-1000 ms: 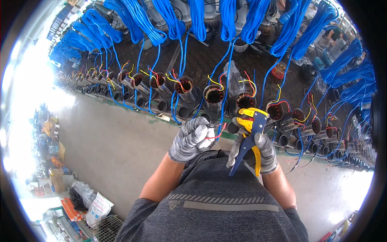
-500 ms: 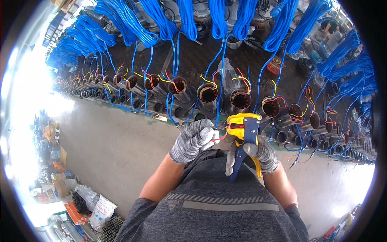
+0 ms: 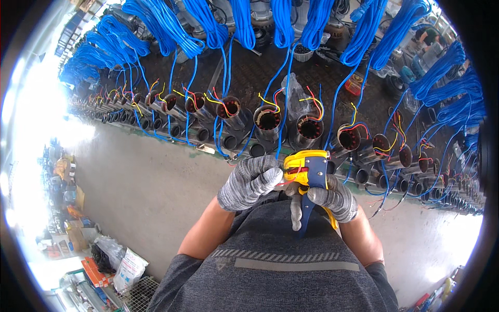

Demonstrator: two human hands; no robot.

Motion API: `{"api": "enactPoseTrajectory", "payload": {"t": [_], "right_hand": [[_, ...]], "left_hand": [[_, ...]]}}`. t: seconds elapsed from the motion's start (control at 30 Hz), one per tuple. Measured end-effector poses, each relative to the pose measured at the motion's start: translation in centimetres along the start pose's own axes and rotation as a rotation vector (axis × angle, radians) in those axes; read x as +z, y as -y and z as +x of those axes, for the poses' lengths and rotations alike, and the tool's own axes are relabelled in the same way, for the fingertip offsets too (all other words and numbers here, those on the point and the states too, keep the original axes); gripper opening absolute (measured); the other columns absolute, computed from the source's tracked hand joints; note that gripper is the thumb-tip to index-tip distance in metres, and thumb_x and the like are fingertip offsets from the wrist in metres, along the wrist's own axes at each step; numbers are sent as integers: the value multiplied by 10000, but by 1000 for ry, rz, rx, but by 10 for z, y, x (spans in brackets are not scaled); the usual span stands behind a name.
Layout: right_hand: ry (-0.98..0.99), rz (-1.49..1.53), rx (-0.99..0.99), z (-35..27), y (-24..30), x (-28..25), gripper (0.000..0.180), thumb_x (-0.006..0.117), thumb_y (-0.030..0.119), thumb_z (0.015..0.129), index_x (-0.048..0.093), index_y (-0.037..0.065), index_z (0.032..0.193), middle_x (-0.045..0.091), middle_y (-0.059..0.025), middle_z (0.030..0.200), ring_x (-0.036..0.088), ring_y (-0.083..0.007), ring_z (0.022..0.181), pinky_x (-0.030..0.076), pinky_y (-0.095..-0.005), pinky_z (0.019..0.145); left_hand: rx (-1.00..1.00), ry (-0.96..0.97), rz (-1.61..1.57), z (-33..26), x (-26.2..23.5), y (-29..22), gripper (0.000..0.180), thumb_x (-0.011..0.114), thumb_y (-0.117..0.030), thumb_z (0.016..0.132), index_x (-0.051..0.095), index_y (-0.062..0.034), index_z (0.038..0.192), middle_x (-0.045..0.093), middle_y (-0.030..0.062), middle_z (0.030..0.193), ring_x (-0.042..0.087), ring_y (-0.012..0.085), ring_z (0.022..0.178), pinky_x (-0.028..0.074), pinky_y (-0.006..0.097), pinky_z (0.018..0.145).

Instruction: Stripping the insulation from the ends of various colored wires attached to electrical motor components using a wire stripper.

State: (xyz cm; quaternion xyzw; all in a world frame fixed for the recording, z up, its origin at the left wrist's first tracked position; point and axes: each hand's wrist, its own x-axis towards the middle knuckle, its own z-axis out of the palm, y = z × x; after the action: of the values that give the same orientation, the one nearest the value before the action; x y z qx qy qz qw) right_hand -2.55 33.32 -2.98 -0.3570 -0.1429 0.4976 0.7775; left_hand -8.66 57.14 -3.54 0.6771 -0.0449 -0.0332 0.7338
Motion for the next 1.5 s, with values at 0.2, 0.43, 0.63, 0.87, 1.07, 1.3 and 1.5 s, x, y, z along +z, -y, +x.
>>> {"api": "enactPoseTrajectory", "payload": {"t": [0.2,0.43,0.63,0.87,1.07,1.3,1.5], "right_hand": [[-56,-44,39,-1,3,4,708,770,482,924,525,14,1396,681,-147,1061,724,-263,694,598,-385,546],[-53,36,-98,2,-10,1,859,730,587,910,456,-4,1470,687,-213,824,721,-362,674,604,-479,589],[-189,247,-279,7,-21,-26,893,795,415,895,373,-60,1523,708,-273,903,739,-442,727,629,-619,657],[-420,136,-86,19,-68,-55,713,851,325,860,567,39,1448,675,-57,1265,674,-202,1119,529,-341,1011],[-381,-167,-56,12,-100,-77,556,798,297,933,602,58,1395,723,-61,1211,708,-196,1070,579,-359,929],[-615,-442,136,7,-159,-107,442,715,239,1001,591,70,1390,738,-23,1068,712,-132,886,596,-300,798],[-828,-579,322,4,-185,-106,500,707,270,1018,549,6,1413,731,-98,1199,715,-160,870,618,-322,771]], "left_hand": [[34,56,55,1,-6,2,237,642,-222,1046,666,-26,916,638,35,814,582,125,739,474,294,665],[-40,-10,-151,1,2,12,262,680,-274,1017,678,-18,956,652,39,816,573,113,687,451,285,617],[-150,33,-444,-2,-3,17,297,707,-316,1015,648,-25,1019,644,47,840,556,121,669,431,291,591],[-152,301,-467,14,10,28,303,637,-335,1060,707,-41,1078,639,-10,860,531,65,665,438,222,613],[-66,291,-470,13,-21,73,246,619,-277,1065,706,-50,1104,680,10,912,618,121,865,514,303,810],[-227,-450,598,6,-161,246,217,612,-227,1063,675,-36,1146,756,122,989,711,261,898,565,381,778],[-52,-274,1100,-6,-170,266,215,603,-172,992,661,-93,1184,730,207,1055,705,425,868,562,529,767]]}}
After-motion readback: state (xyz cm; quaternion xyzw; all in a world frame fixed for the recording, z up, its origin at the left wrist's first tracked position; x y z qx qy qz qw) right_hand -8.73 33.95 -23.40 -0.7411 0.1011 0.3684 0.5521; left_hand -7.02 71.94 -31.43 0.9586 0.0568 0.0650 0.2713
